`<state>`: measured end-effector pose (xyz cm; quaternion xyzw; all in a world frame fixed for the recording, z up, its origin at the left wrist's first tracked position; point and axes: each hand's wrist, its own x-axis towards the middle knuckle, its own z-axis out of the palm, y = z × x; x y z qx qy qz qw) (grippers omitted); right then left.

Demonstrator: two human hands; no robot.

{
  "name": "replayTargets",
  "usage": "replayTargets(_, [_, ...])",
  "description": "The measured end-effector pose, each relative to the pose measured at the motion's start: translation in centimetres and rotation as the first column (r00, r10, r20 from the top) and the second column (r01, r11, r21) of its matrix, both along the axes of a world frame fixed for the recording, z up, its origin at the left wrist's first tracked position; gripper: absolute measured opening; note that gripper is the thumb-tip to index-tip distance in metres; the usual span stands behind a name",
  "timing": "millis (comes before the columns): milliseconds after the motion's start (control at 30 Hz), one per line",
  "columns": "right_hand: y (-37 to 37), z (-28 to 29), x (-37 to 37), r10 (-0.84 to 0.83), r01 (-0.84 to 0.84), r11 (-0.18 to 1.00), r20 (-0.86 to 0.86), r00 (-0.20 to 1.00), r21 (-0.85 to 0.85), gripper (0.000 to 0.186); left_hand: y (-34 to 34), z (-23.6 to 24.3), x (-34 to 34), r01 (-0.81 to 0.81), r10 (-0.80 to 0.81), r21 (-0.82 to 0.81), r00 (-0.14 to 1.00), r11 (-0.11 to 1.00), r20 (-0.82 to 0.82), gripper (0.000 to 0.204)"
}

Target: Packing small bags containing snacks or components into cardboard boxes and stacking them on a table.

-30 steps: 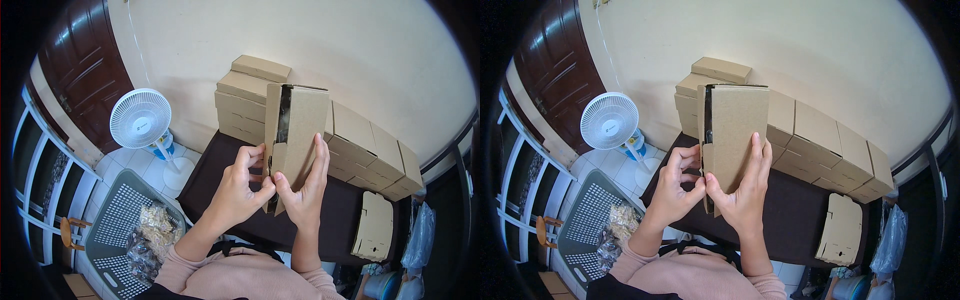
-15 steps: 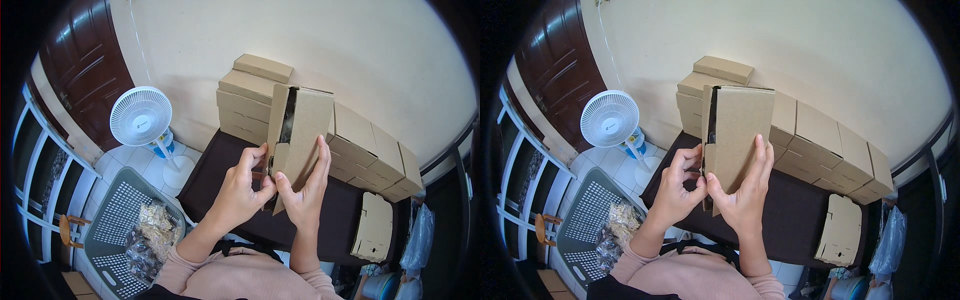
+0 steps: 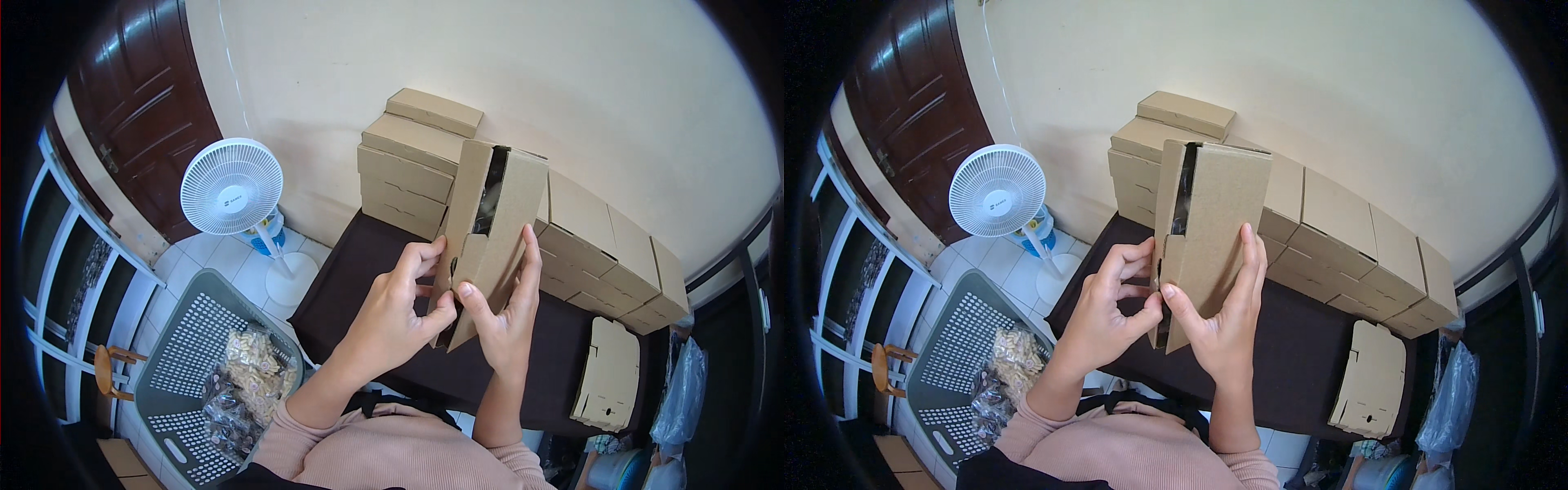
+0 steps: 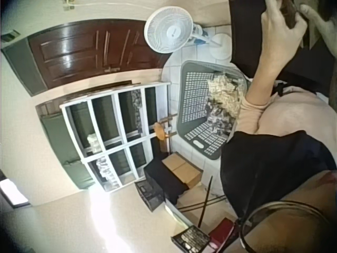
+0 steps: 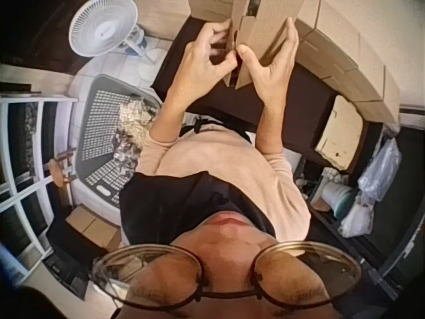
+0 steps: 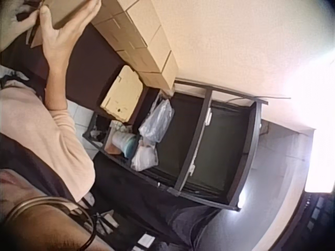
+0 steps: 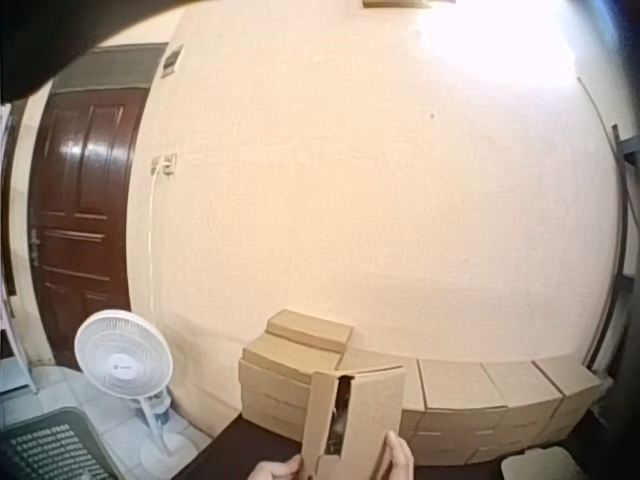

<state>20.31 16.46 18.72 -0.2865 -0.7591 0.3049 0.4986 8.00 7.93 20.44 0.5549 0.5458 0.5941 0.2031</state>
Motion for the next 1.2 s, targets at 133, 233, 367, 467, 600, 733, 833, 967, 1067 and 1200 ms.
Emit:
replayTargets(133, [0.3,-0.1,0.3,0.032,-0.034,0.995,-0.027,0.999,-0.090,0.098,-0.3,0.4,-0.3,0.064,-0.063,-0.010,0.997,0.998,0.046,0.046])
replayTargets(233, [0.0,0.2,0.3,-0.004,-0.001,0.997,-0.057,0.998,-0.083,0.101,-0.5,0.4,-0.4,0.091,-0.091,-0.016,0.995,0.996,0.028,0.044])
replayTargets(367, [-0.2,0.4,0.2,-0.011,0.004,0.997,-0.094,0.995,-0.073,0.099,-0.6,0.1,-0.4,0.112,-0.112,0.008,0.994,0.994,0.008,0.047])
replayTargets(467, [-0.8,0.7,0.1,-0.004,-0.006,0.998,-0.150,0.989,-0.061,0.099,-1.1,0.4,-0.4,0.129,-0.129,0.016,0.992,0.992,0.005,0.054])
replayTargets(600, [-1.1,0.5,-0.4,0.060,-0.115,0.977,-0.286,0.956,-0.178,0.097,-0.4,-0.8,0.7,0.014,-0.002,0.099,0.993,0.995,-0.122,0.064])
replayTargets(733, [-1.5,-0.2,-0.8,0.068,-0.134,0.978,-0.361,0.930,-0.162,0.093,0.2,-3.2,2.3,-0.045,0.127,0.369,0.972,0.928,-0.200,0.066])
replayTargets(833, [-1.8,0.0,-0.8,0.061,-0.144,0.967,-0.357,0.932,-0.211,0.093,0.5,-3.7,2.7,-0.059,0.137,0.364,0.972,0.930,-0.192,0.064])
replayTargets(967, [-0.9,-0.8,-0.4,0.112,-0.220,0.947,-0.400,0.909,-0.234,0.096,0.7,-3.7,2.6,-0.066,0.157,0.360,0.960,0.931,-0.230,0.061])
replayTargets(1067, [0.7,-1.1,0.6,0.209,-0.376,0.893,-0.511,0.834,-0.248,0.102,0.4,-3.6,2.4,-0.037,0.118,0.340,0.968,0.940,-0.221,0.060])
replayTargets(1200, [0.7,-0.9,0.8,0.191,-0.349,0.901,-0.486,0.853,-0.257,0.112,0.1,-4.1,3.0,-0.007,0.090,0.301,0.960,0.954,-0.263,0.058])
